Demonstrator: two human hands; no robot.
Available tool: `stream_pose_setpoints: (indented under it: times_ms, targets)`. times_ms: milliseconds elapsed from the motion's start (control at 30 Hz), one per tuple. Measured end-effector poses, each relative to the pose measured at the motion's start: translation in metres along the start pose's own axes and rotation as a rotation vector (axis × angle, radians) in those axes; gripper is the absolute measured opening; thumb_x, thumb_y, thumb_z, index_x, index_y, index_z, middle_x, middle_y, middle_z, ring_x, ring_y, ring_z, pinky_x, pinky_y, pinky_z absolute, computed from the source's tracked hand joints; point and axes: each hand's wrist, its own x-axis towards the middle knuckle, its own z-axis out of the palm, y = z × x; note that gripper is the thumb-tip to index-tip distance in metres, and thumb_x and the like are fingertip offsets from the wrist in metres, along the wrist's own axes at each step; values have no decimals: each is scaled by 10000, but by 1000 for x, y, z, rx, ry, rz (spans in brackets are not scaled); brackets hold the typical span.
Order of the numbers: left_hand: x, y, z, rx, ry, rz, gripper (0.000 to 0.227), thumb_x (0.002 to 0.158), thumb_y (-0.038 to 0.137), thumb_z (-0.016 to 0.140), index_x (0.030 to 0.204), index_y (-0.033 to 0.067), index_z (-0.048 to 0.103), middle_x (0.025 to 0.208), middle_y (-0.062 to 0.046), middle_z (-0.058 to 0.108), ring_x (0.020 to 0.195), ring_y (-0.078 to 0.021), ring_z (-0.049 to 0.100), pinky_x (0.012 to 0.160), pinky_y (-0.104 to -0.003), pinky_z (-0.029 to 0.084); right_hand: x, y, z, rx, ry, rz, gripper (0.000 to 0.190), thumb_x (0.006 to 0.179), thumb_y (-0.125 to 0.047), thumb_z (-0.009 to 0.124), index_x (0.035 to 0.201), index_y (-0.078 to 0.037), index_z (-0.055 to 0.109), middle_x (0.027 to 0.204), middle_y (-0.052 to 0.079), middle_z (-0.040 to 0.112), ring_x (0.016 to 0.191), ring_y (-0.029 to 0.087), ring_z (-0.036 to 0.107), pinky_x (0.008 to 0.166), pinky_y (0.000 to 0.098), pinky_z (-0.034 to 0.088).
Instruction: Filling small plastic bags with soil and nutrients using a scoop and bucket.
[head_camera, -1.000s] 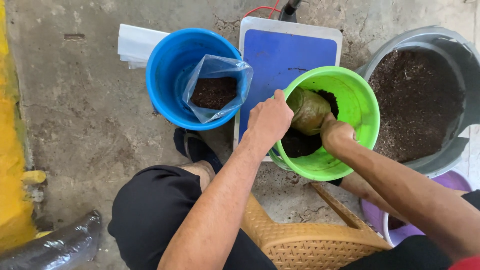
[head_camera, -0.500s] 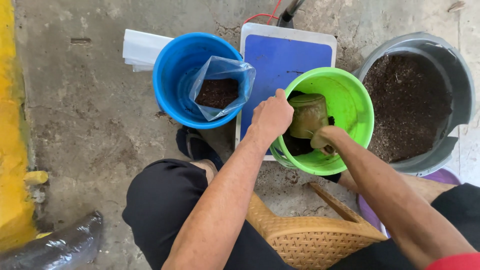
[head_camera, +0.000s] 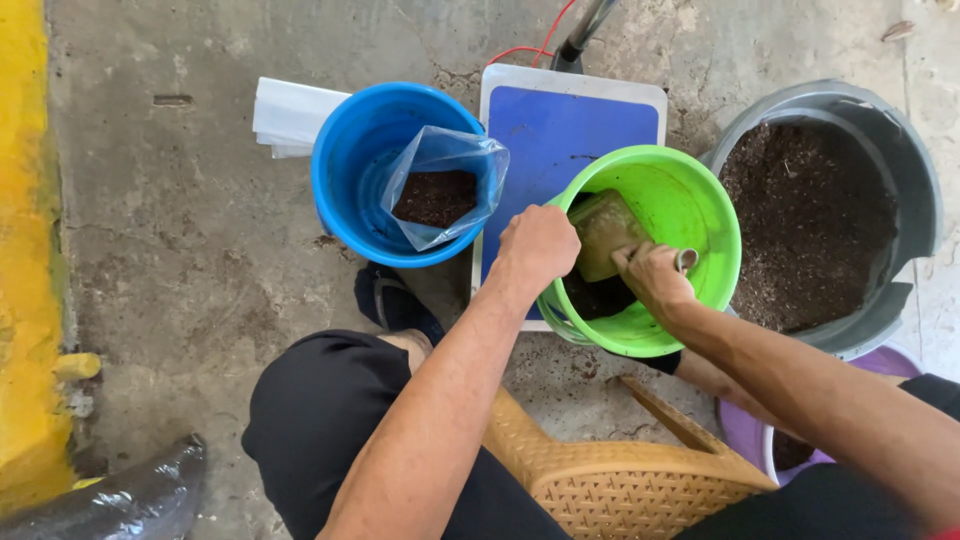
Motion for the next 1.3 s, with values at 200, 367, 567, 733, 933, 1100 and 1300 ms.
stream_pose_setpoints:
  times_ms: [200, 367, 567, 733, 933, 1100, 1300]
  targets:
    - [-2, -6, 6, -77, -47, -15, 309, 836, 58, 567, 1087, -74, 690, 1055, -306, 724, 1022, -466, 712, 906, -516, 569, 16, -42, 2, 367, -130, 153, 313, 961, -171, 641, 1245, -107, 525, 849, 73, 728, 625, 164, 679, 399, 337, 444]
    - [2, 1, 0, -65, 2, -2, 300, 838, 70, 573, 1065, -76, 705, 1054, -318, 713, 1037, -478, 696, 925, -517, 558, 36, -55, -4, 667, -283, 193, 398, 938, -186, 658, 1278, -17, 541, 967, 141, 765, 799, 257, 757, 493, 419, 537]
    - [5, -3, 9, -109, 3, -13, 314, 850, 81, 565, 1073, -91, 705, 1032, -311, 733, 1015, -456, 723, 915, -501, 572, 48, -55, 41, 1097, -304, -5, 463, 914, -176, 615, 1251, 128, 524, 976, 239, 692, 813, 330, 683, 637, 435, 564]
    - [11, -2, 15, -88, 28, 33, 320, 852, 90, 557, 1074, -88, 704, 1038, -296, 736, 1009, -431, 738, 884, -485, 595, 24, -26, 11, 1436, -596, 7, 565, 1019, -322, 553, 1250, 194, 546, 810, 141, 530, 636, 247, 491, 512, 379, 443]
    - [26, -2, 25, -35, 132, 50, 316, 887, 123, 573, 1114, -60, 696, 1146, -290, 707, 1063, -427, 716, 873, -490, 593, -18, 38, -68, 1867, -886, 246, 528, 1055, -432, 511, 1334, 12, 457, 704, 43, 554, 534, 130, 400, 487, 293, 403]
    - [18, 6, 1, 87, 224, 120, 262, 883, 128, 566, 1074, 5, 695, 1166, -264, 672, 1047, -413, 703, 878, -494, 579, -35, 56, -55, 2121, -883, 190, 366, 1048, -417, 488, 1220, -95, 510, 653, -26, 373, 505, 105, 297, 461, 287, 263]
    - [-9, 21, -80, -2, 593, 630, 214, 925, 152, 541, 749, 82, 640, 934, -149, 650, 909, -358, 678, 751, -503, 544, -56, 72, -45, 2333, -809, 124, 360, 1043, -463, 485, 980, -117, 408, 654, -50, 364, 500, 79, 261, 426, 271, 215]
